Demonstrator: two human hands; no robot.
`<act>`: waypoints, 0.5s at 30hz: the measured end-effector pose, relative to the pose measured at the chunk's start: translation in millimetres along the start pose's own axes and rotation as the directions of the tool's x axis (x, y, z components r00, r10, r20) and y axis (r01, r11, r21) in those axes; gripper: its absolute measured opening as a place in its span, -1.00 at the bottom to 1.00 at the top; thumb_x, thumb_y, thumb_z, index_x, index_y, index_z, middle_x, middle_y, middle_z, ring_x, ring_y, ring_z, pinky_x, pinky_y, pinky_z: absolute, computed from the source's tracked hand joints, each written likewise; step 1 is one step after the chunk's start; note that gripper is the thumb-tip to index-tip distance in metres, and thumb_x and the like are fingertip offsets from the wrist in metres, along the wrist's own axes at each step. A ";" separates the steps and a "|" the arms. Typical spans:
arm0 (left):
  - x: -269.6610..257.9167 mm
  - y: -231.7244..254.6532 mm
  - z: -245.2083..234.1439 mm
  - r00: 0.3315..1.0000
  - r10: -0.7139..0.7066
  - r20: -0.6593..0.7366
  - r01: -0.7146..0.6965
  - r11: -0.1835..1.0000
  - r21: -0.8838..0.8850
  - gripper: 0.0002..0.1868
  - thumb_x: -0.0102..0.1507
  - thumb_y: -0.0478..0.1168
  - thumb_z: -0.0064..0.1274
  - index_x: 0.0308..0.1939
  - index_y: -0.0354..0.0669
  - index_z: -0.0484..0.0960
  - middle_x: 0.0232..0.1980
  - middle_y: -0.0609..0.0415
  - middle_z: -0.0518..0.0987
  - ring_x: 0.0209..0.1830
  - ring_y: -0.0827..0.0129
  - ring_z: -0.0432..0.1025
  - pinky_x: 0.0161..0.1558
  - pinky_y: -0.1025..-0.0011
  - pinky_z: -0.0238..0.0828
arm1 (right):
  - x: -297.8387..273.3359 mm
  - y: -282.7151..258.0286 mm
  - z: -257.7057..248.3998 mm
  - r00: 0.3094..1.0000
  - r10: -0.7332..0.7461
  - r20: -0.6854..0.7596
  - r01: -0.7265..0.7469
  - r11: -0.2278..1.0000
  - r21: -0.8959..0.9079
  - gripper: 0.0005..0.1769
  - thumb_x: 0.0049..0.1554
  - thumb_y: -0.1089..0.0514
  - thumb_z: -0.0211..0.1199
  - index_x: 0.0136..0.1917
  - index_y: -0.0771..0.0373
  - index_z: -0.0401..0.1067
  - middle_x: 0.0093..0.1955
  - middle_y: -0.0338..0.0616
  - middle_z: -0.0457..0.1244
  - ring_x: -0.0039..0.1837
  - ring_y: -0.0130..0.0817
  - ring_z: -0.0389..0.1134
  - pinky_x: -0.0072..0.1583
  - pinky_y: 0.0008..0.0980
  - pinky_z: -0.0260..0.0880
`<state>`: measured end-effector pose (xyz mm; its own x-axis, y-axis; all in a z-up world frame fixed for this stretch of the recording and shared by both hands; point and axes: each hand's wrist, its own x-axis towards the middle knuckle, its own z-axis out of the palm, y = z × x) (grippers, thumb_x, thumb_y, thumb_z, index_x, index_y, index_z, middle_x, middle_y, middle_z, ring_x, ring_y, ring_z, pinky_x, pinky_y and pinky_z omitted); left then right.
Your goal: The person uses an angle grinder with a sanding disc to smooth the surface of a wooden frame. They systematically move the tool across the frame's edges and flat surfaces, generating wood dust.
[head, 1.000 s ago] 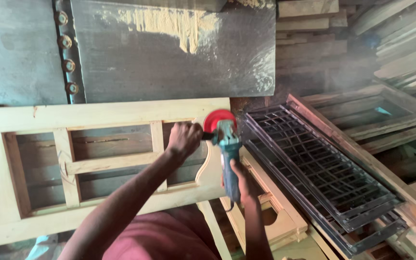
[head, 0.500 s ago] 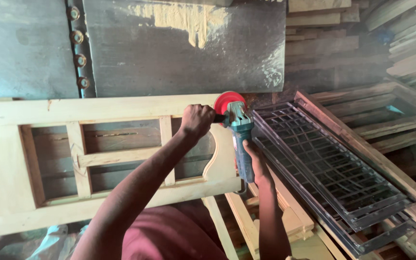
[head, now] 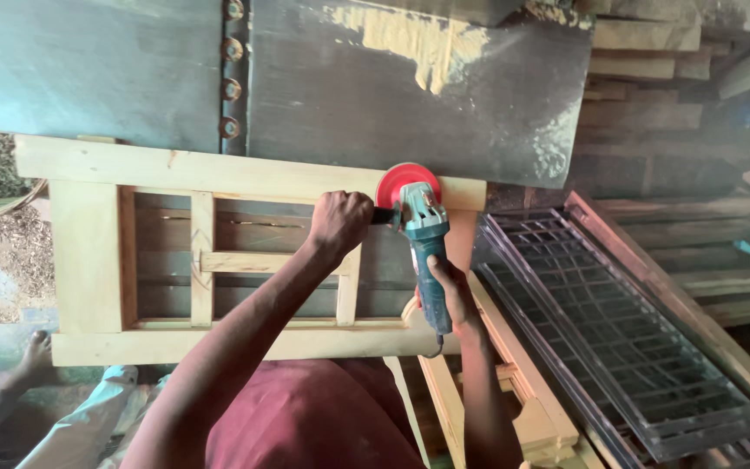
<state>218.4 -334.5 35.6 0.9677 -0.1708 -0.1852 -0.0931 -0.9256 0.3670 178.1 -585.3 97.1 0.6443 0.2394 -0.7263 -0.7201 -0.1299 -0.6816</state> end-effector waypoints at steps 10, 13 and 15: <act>-55.3 -86.7 -23.9 0.991 -0.128 -0.045 0.129 0.992 0.007 -0.87 0.12 -0.30 0.08 -0.54 -0.09 0.62 -0.47 -0.02 0.64 -0.45 0.14 0.59 -0.43 0.22 0.51 | 20.7 -6.0 86.0 0.993 0.114 0.031 -0.110 0.986 -0.126 -0.42 0.14 -0.34 0.19 -0.05 0.26 0.39 -0.38 -0.15 0.29 -0.41 -0.39 0.35 -0.32 -0.40 0.40; -79.3 -118.5 -32.5 0.976 -0.189 -0.107 0.186 0.982 -0.032 -0.89 0.11 -0.29 0.08 -0.52 -0.12 0.64 -0.46 -0.03 0.64 -0.47 0.12 0.59 -0.45 0.20 0.51 | 28.9 -6.7 121.2 0.990 0.076 0.121 -0.060 0.989 -0.135 -0.42 0.17 -0.33 0.22 -0.04 0.28 0.38 -0.37 -0.14 0.27 -0.39 -0.40 0.33 -0.31 -0.39 0.40; -95.8 -141.4 -39.9 0.966 -0.225 -0.130 0.221 0.974 -0.047 -0.91 0.09 -0.29 0.08 -0.52 -0.12 0.65 -0.45 -0.05 0.65 -0.46 0.11 0.59 -0.42 0.19 0.52 | 35.4 -9.4 147.6 0.983 0.069 0.170 -0.042 0.987 -0.158 -0.42 0.18 -0.33 0.22 -0.05 0.28 0.38 -0.37 -0.14 0.27 -0.39 -0.40 0.33 -0.30 -0.38 0.40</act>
<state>148.2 -173.8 37.8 0.9858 0.0876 -0.1432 0.1343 -0.9234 0.3595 169.6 -433.6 90.9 0.5400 0.3901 -0.7458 -0.6965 -0.2903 -0.6562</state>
